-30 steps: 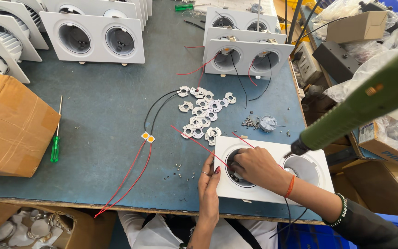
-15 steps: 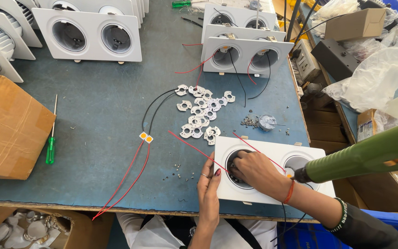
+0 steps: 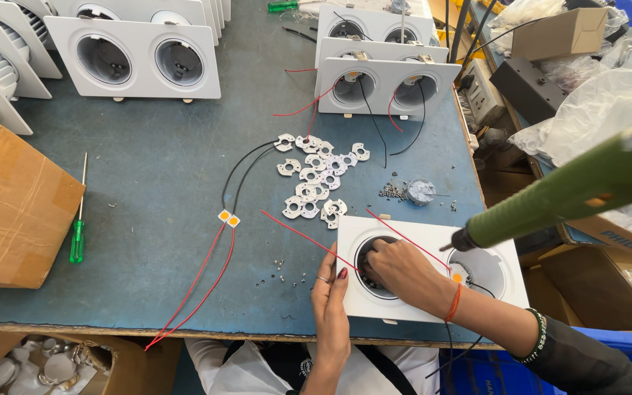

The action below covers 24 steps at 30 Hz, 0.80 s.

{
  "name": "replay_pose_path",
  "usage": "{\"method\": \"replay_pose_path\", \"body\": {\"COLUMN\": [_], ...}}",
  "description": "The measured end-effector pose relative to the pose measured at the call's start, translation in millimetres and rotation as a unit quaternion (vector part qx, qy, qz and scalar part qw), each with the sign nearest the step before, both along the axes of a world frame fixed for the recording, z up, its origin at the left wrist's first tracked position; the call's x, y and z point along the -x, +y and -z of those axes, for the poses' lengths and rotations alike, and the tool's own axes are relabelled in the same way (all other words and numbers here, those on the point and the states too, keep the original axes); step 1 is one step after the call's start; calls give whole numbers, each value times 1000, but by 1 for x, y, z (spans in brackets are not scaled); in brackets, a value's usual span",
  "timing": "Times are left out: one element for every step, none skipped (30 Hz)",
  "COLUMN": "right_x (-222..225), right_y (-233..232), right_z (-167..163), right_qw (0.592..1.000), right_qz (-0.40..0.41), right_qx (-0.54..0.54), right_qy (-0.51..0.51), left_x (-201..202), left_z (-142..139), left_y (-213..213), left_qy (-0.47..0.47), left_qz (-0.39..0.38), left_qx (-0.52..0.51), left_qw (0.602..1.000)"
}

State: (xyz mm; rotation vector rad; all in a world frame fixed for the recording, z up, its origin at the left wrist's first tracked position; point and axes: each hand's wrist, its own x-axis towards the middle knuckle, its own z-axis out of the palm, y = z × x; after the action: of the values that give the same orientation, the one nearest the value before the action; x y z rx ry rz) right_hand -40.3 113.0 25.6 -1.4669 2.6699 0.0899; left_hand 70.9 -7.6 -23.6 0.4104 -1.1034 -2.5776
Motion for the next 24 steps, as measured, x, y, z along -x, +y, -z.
{"method": "replay_pose_path", "body": {"right_x": [0, 0, 0, 0, 0, 0, 0, 0, 0, 0, 0, 0, 0, 0, 0, 0, -1, -1, -1, -2, -3, -3, -3, -3], "right_y": [0, 1, 1, 1, 1, 1, 1, 1, 1, 1, 2, 2, 2, 2, 2, 2, 2, 1, 0, 0, 0, 0, 0, 1], "right_z": [0, 1, 1, 1, 1, 1, 1, 1, 1, 2, 2, 2, 2, 2, 2, 2, 1, 0, -2, -3, -4, -4, -3, -1], "right_qw": [1000, 1000, 1000, 1000, 1000, 1000, 1000, 1000, 1000, 1000, 1000, 1000, 1000, 1000, 1000, 1000, 1000, 1000, 999, 999, 999, 999, 999, 999], "right_qz": [-1, -1, 1, 3, 5, 1, -3, -7, -7, -6, -6, -4, -3, -1, -3, -5, -6, 0, 7, 14, 17, 19, 22, 23], "right_qx": [6, 11, 11, 10, 10, 13, 16, 19, 17, 14, 12, 12, 11, 11, 12, 12, 13, 23, 34, 44, 42, 39, 37, 36], "right_qy": [1, 2, 2, 2, 2, 3, 3, 4, 2, 0, -2, -4, -5, -6, -7, -9, -10, -14, -18, -23, -26, -29, -32, -29], "left_x": [0, 0, 0, 0, 0, 0, 0, 0, 0, -1, -1, -1, -1, -1, -2, -2, -2, -2, -2, -2, -2, -2, -2, -2], "left_z": [0, 1, 1, 1, 2, 2, 2, 2, 1, 1, 0, 0, -1, -2, -3, -4, -5, -5, -6, -6, -6, -6, -6, -6], "left_y": [0, 1, 1, 1, 2, 2, 2, 2, 3, 3, 3, 3, 3, 3, 3, 3, 3, 2, 2, 3, 3, 3, 3, 3], "left_qy": [0, 0, 2, 4, 5, 3, 1, -1, -3, -6, -8, -9, -10, -10, -10, -10, -10, -11, -12, -14, -13, -12, -10, -12], "left_qz": [-1, -2, -4, -5, -6, -7, -8, -9, -8, -8, -7, -6, -6, -5, -6, -8, -9, -11, -12, -14, -14, -14, -14, -15], "left_qx": [-3, -5, -4, -3, -2, -2, -1, -1, -3, -4, -6, -8, -10, -13, -10, -6, -3, 0, 4, 7, 8, 8, 9, 14], "left_qw": [1000, 1000, 1000, 1000, 1000, 1000, 1000, 1000, 1000, 1000, 1000, 1000, 1000, 1000, 1000, 1000, 1000, 1000, 1000, 1000, 1000, 1000, 1000, 1000]}}
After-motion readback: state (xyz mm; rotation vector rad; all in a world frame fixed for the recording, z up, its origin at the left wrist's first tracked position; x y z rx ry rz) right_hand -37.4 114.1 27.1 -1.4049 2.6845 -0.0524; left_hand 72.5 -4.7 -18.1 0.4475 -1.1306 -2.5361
